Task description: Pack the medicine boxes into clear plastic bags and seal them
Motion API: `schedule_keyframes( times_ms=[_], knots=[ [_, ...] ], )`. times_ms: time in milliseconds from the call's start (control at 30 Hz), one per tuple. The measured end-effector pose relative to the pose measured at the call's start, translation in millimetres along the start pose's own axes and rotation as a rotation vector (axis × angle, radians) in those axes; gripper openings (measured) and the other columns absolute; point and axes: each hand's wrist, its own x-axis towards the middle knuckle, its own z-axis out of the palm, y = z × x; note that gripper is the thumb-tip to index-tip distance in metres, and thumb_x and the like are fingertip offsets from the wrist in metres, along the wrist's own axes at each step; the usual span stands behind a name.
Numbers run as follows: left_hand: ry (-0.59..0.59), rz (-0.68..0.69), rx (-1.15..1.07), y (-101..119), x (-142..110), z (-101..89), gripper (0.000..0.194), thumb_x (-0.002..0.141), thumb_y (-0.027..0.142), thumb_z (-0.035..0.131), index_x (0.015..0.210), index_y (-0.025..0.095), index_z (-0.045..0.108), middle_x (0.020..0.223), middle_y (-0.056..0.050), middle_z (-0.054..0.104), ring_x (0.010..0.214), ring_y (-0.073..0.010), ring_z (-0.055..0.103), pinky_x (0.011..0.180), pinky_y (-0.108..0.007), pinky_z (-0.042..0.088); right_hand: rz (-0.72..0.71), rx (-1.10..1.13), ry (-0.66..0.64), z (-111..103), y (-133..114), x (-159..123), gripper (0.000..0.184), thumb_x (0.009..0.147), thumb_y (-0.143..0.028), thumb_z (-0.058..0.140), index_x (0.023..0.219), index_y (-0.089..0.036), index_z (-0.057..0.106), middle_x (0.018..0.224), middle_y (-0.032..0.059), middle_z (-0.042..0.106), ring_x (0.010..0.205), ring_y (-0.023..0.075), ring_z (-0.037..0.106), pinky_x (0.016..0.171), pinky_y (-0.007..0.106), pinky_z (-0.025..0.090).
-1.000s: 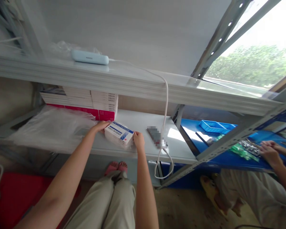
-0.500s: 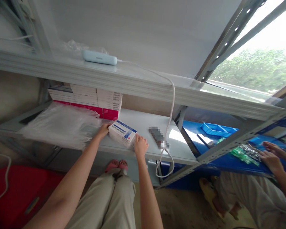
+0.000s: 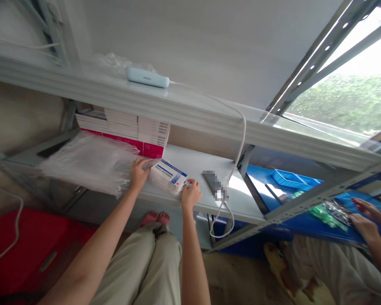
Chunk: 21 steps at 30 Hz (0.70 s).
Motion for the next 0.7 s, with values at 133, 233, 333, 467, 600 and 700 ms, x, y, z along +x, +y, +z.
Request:
schedule_keyframes(
  times_ms=[133, 233, 333, 467, 600, 700],
  knots=[
    [-0.330, -0.023, -0.006, -11, 1, 14.5, 0.036, 0.082, 0.004, 0.046, 0.104, 0.019, 0.071, 0.111, -0.006, 0.067, 0.106, -0.0196, 0.055, 0.097, -0.033, 0.042, -0.156, -0.042, -0.006, 0, 5, -8, 0.032, 0.083, -0.020, 0.039, 0.102, -0.018, 0.065, 0.104, 0.0094, 0.065, 0.098, 0.0251, 0.053, 0.083, 0.036, 0.035],
    [-0.483, -0.097, 0.075, -14, 0, 21.1, 0.038, 0.086, 0.007, 0.041, 0.111, 0.018, 0.068, 0.114, -0.008, 0.067, 0.110, -0.0216, 0.054, 0.097, -0.034, 0.041, -0.301, -0.026, -0.021, 3, 19, -15, 0.041, 0.085, -0.020, 0.032, 0.112, -0.015, 0.062, 0.107, 0.0125, 0.064, 0.101, 0.0263, 0.051, 0.088, 0.038, 0.036],
    [-0.532, -0.083, 0.145, -14, -3, 22.1, 0.037, 0.090, 0.014, 0.040, 0.117, 0.022, 0.064, 0.126, -0.005, 0.061, 0.117, -0.0244, 0.047, 0.100, -0.040, 0.037, -0.399, 0.067, -0.058, 8, 43, -18, 0.045, 0.086, -0.026, 0.031, 0.120, -0.014, 0.058, 0.105, 0.0135, 0.063, 0.098, 0.0266, 0.053, 0.090, 0.041, 0.040],
    [-0.553, -0.093, 0.142, -11, -2, 21.6, 0.037, 0.090, 0.016, 0.040, 0.117, 0.024, 0.064, 0.126, -0.004, 0.059, 0.117, -0.0244, 0.046, 0.099, -0.040, 0.036, -0.397, 0.184, -0.036, 6, 55, -12, 0.047, 0.085, -0.033, 0.036, 0.124, -0.014, 0.052, 0.110, 0.0143, 0.061, 0.098, 0.0276, 0.057, 0.087, 0.042, 0.044],
    [-0.433, -0.187, -0.034, -14, 2, 19.5, 0.040, 0.083, 0.008, 0.043, 0.108, 0.025, 0.070, 0.117, -0.004, 0.062, 0.110, -0.0207, 0.050, 0.098, -0.035, 0.038, -0.439, 0.087, 0.081, -13, 10, -6, 0.050, 0.087, -0.042, 0.039, 0.129, -0.016, 0.047, 0.123, 0.0160, 0.055, 0.111, 0.0312, 0.052, 0.092, 0.045, 0.041],
    [-0.222, -0.200, -0.230, -13, 8, 17.1, 0.048, 0.075, -0.002, 0.040, 0.099, 0.024, 0.073, 0.112, -0.004, 0.060, 0.107, -0.0180, 0.051, 0.100, -0.033, 0.038, -0.538, -0.071, -0.116, -25, -46, -2, 0.050, 0.086, -0.048, 0.043, 0.130, -0.023, 0.048, 0.123, 0.0107, 0.059, 0.116, 0.0307, 0.051, 0.097, 0.047, 0.036]
  ],
)
